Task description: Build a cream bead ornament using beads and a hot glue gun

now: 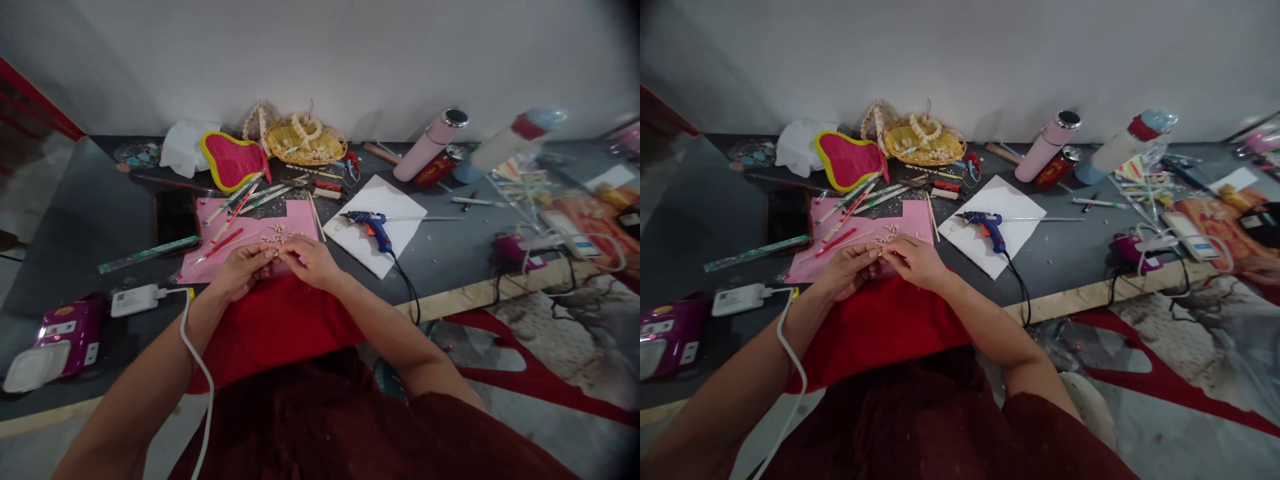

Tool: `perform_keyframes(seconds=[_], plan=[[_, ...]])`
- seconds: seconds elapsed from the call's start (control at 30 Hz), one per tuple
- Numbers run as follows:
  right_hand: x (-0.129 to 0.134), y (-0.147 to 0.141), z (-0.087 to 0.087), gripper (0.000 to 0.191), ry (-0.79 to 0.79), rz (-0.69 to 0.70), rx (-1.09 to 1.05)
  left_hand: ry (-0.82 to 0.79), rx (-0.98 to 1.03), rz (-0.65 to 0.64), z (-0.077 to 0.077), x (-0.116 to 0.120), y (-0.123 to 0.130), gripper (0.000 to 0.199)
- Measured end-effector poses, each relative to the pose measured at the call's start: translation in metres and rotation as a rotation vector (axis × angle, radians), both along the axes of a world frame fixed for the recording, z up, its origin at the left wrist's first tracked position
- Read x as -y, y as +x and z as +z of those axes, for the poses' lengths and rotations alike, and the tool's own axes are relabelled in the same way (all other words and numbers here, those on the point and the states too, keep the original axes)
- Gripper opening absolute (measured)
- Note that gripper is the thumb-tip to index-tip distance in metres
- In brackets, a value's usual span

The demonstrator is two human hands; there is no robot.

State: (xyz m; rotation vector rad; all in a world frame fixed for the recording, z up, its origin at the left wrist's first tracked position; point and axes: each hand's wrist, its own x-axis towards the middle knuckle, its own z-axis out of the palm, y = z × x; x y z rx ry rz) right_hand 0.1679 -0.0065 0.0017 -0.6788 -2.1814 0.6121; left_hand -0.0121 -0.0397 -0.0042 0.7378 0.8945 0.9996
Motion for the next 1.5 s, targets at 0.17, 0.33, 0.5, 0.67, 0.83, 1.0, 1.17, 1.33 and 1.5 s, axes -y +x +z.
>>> perform_keyframes(seconds=[0.17, 0.33, 0.5, 0.67, 0.83, 1.0, 1.17, 1.33, 1.5], plan=[[-0.0012, 0.001, -0.0012, 0.009, -0.024, 0.004, -0.024, 0.002, -0.005, -0.006, 0.0002, -0.0002, -0.0003, 0.017], [-0.0025, 0.0028, -0.0007, 0.02, -0.129, 0.015, -0.057, -0.009, -0.021, 0.005, 0.0004, 0.0005, -0.0002, 0.017], [-0.0029, 0.0011, -0.0026, 0.023, -0.093, 0.072, -0.065, -0.008, -0.038, -0.011, 0.0007, 0.0006, -0.0001, 0.017], [-0.0029, 0.0007, -0.0039, 0.019, -0.092, 0.045, -0.033, -0.001, -0.04, -0.02, 0.0007, 0.0008, -0.0004, 0.02], [-0.0029, 0.0022, -0.0038, 0.02, -0.022, 0.021, 0.007, -0.005, -0.049, -0.017, 0.0008, 0.0011, -0.0003, 0.02], [-0.0016, 0.0017, -0.0044, 0.02, 0.031, 0.008, 0.044, -0.013, -0.059, -0.031, 0.0003, 0.0014, -0.0003, 0.018], [-0.0004, 0.0009, -0.005, 0.018, 0.035, -0.002, 0.058, -0.01, -0.075, -0.033, 0.0006, 0.0017, 0.0004, 0.018], [-0.0009, 0.0015, -0.0054, 0.017, 0.036, 0.008, 0.078, -0.002, -0.094, -0.033, 0.0018, 0.0023, 0.0007, 0.017], [-0.0028, 0.0009, -0.0084, 0.02, 0.025, 0.012, 0.088, -0.005, -0.094, -0.011, 0.002, 0.0022, 0.0011, 0.018]])
